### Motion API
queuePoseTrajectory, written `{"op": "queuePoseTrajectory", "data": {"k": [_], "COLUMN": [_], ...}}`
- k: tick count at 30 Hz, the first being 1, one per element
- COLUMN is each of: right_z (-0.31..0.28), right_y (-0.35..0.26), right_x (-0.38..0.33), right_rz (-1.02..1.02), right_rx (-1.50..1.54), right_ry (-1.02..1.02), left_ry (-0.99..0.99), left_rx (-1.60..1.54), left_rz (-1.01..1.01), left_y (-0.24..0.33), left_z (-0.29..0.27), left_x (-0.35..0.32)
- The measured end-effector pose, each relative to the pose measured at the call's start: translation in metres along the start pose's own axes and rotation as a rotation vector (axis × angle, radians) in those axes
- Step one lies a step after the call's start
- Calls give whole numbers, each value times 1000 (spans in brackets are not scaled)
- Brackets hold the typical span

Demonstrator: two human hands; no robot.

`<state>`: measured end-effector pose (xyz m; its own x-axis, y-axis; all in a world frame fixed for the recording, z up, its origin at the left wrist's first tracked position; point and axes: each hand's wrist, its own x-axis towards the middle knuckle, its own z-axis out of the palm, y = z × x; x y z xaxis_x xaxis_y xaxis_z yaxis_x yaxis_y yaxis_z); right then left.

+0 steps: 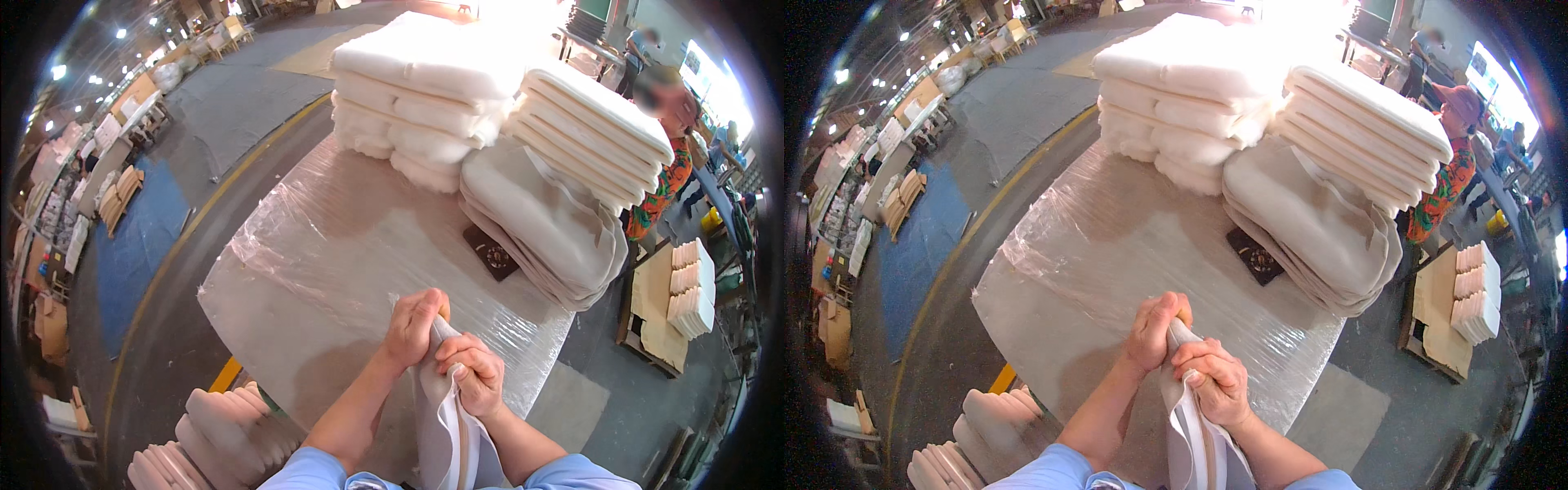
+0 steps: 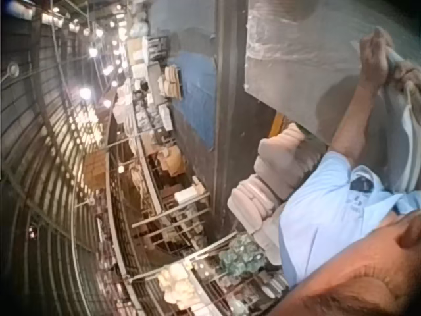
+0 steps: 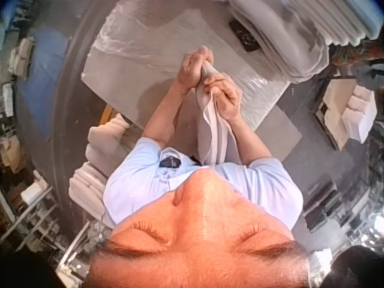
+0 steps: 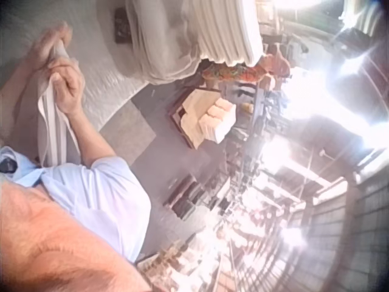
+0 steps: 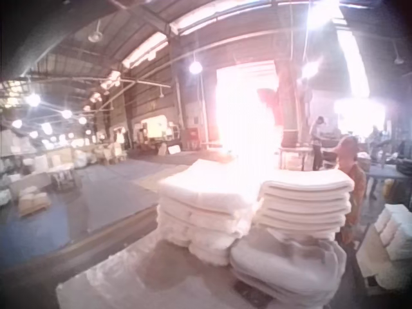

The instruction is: The person inserts rectangular foam inserts into fabric covers, aligns the edges, and smooths the covers by hand. The finished items are stacked on a nearby pallet. The person handles foam inserts and fabric covers one at a time.

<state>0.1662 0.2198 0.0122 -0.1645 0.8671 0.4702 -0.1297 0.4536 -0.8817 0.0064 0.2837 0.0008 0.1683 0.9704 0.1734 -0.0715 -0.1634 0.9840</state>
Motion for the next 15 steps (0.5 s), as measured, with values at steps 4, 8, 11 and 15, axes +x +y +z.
{"op": "queuePoseTrajectory", "data": {"k": [4,8,11,15], "right_z": [-4,-5,-5,-10], "right_y": [5,8,16,23], "right_x": [-3,-3,0,4], "right_rz": [95,131,129,124], "right_rx": [26,-39,-37,68], "right_ry": [3,3,-5,-59], "left_ry": [2,16,18,12], "left_rx": [44,21,63,86], "left_rz": [-36,-63,-39,-87], "left_y": [-4,-24,-36,-33], "left_z": [3,0,-4,-11], "left_x": [5,7,11,13]}}
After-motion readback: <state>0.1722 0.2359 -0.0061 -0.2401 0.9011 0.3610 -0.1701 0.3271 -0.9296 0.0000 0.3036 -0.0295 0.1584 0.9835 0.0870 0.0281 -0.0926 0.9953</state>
